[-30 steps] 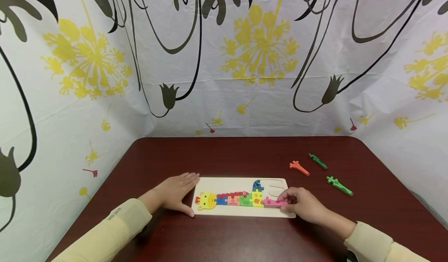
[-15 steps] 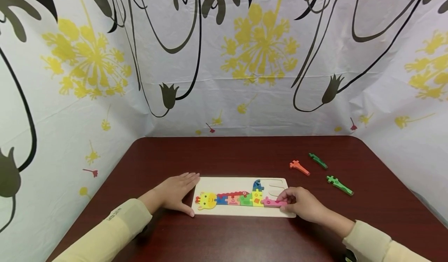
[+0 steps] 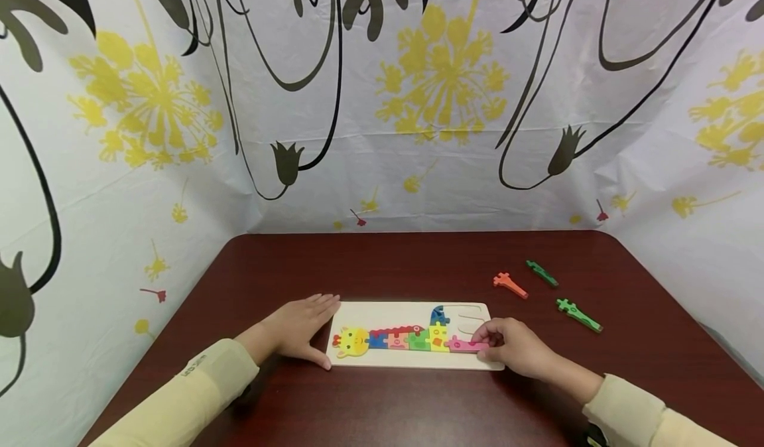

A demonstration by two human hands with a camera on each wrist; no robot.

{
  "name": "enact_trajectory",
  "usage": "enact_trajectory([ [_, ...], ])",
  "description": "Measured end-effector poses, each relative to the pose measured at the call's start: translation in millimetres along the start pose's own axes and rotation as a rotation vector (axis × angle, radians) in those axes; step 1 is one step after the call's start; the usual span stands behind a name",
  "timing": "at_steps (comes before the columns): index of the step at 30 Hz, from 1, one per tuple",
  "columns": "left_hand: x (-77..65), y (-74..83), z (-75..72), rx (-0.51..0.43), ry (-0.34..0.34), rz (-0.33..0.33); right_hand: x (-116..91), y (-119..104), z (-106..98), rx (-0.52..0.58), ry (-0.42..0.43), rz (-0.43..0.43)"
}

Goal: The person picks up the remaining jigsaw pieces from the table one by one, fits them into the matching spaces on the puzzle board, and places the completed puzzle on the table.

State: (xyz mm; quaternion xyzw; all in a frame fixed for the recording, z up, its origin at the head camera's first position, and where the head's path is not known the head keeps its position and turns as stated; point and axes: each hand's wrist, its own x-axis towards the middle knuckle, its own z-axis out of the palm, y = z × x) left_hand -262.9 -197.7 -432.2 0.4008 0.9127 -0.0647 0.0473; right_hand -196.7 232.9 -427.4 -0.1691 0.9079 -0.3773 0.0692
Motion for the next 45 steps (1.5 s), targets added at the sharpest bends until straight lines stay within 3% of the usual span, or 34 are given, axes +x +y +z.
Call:
enact_trajectory([
  [23, 1.3, -0.3, 0.3, 0.005, -0.013, -0.012, 1.0, 0.0, 0.9, -0.039, -0.025, -0.035],
  [45, 0.4, 0.3, -0.7, 0.001, -0.004, -0.008, 3.4, 2.8, -1.6, 0.024, -0.057, -0.011],
])
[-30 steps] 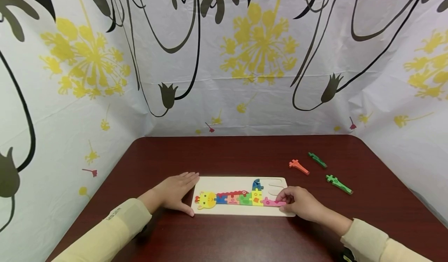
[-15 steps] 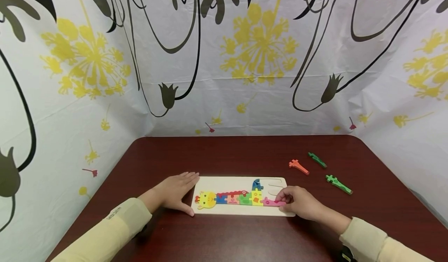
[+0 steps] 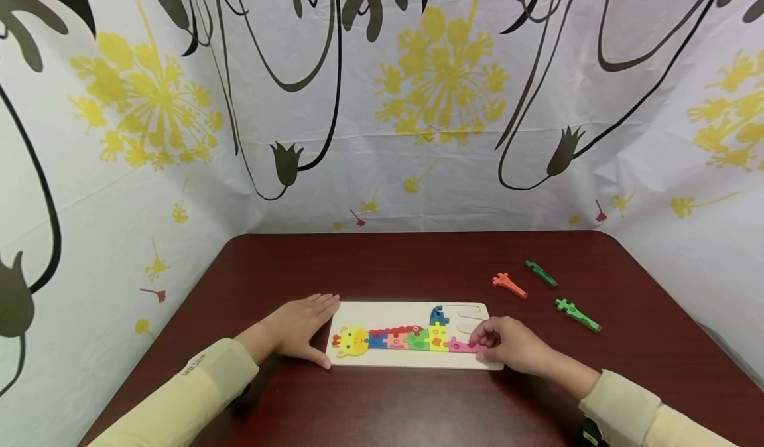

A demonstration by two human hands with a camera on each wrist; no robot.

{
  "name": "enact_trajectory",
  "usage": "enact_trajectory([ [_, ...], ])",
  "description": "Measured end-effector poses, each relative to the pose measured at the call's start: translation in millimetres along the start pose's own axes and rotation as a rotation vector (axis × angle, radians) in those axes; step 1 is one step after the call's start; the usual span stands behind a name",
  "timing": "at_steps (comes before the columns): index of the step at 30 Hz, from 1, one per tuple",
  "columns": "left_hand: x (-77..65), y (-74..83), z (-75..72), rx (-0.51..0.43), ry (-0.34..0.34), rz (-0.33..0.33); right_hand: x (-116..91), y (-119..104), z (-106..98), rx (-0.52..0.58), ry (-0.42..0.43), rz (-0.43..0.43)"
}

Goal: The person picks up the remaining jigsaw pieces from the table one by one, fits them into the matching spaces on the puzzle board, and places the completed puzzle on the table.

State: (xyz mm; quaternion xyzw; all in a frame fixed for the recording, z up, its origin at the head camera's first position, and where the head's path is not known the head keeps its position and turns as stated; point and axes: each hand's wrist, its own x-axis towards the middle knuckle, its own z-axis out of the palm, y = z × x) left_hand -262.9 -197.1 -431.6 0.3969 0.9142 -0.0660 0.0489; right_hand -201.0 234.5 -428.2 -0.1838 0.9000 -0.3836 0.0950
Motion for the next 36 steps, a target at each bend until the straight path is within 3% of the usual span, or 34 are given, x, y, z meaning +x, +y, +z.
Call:
enact_trajectory([
  [17, -0.3, 0.3, -0.8, 0.0, -0.014, -0.006, -2.1, -1.6, -11.6, 0.097, -0.007, 0.011],
  [26, -0.2, 1.0, -2.9, -0.004, -0.006, -0.001, -7.6, 3.6, -27.8, 0.13, 0.065, 0.053],
  [36, -0.4, -0.4, -0.6, -0.009, -0.008, 0.004, -19.4, 16.1, -44.2, 0.086, 0.17, 0.065],
])
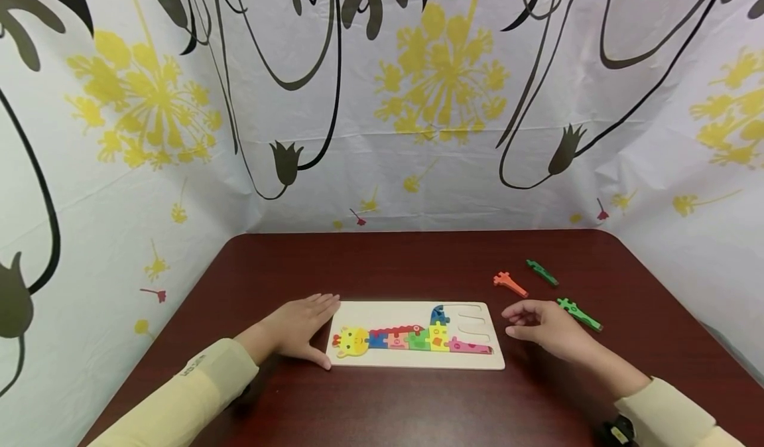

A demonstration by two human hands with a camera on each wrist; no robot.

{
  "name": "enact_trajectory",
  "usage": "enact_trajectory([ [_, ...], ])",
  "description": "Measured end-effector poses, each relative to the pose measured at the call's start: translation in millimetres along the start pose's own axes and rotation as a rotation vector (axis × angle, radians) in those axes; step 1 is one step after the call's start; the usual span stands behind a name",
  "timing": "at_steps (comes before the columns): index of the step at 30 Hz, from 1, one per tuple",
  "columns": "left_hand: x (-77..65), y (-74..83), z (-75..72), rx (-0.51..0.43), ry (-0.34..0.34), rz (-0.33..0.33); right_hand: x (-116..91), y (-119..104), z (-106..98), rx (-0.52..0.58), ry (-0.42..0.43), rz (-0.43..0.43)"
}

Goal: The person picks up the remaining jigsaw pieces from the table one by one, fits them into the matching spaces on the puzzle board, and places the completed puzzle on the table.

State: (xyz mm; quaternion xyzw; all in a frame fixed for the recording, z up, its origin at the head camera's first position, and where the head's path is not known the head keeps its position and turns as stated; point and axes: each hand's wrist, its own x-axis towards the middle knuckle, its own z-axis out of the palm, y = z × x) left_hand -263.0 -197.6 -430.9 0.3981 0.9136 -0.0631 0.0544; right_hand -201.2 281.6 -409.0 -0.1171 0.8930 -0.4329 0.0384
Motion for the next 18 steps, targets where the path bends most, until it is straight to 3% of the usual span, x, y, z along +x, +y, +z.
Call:
enact_trajectory([
  [18, 0.7, -0.7, 0.6, 0.011, -0.008, -0.002, -13.4, 20.0, -39.1, -0.119, 0.199, 0.107],
])
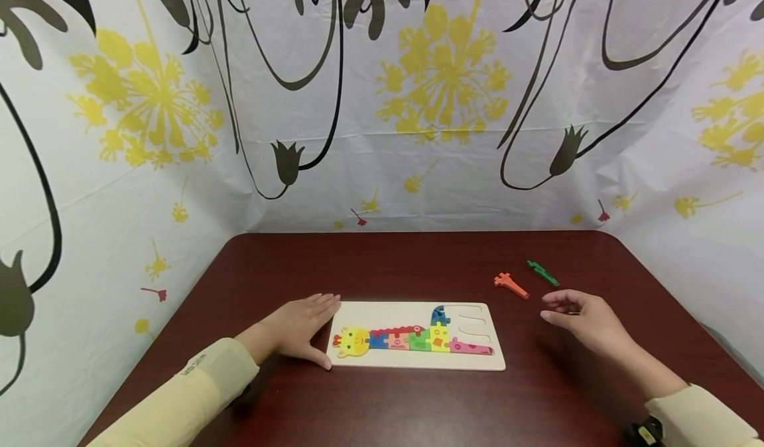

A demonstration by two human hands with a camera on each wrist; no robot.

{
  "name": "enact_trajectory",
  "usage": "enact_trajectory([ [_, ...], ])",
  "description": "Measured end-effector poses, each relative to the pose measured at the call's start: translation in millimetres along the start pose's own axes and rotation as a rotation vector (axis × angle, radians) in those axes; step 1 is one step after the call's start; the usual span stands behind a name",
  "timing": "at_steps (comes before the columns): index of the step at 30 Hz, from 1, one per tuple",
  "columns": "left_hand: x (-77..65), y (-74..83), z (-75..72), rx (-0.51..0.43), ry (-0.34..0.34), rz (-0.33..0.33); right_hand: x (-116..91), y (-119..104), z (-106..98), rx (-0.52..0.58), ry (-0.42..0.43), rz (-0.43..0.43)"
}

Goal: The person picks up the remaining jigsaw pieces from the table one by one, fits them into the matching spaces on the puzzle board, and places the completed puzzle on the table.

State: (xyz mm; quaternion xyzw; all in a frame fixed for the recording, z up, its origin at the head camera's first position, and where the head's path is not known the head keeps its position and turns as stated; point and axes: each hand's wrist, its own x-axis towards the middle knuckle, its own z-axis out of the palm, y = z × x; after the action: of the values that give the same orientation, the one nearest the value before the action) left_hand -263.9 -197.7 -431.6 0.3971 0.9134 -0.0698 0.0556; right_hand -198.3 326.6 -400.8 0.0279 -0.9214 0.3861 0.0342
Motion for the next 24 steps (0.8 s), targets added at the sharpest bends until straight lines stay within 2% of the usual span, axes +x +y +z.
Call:
enact_trajectory([
  [6, -0.8, 0.6, -1.3, -0.002, 0.011, 0.014, -1.0, 12.5, -10.1, -0.01, 0.055, 0.06],
  [24, -0.6, -0.3, 0.4, 0.0, 0.021, 0.016, -4.5, 49.2, -29.4, 0.02, 0.129, 0.112],
])
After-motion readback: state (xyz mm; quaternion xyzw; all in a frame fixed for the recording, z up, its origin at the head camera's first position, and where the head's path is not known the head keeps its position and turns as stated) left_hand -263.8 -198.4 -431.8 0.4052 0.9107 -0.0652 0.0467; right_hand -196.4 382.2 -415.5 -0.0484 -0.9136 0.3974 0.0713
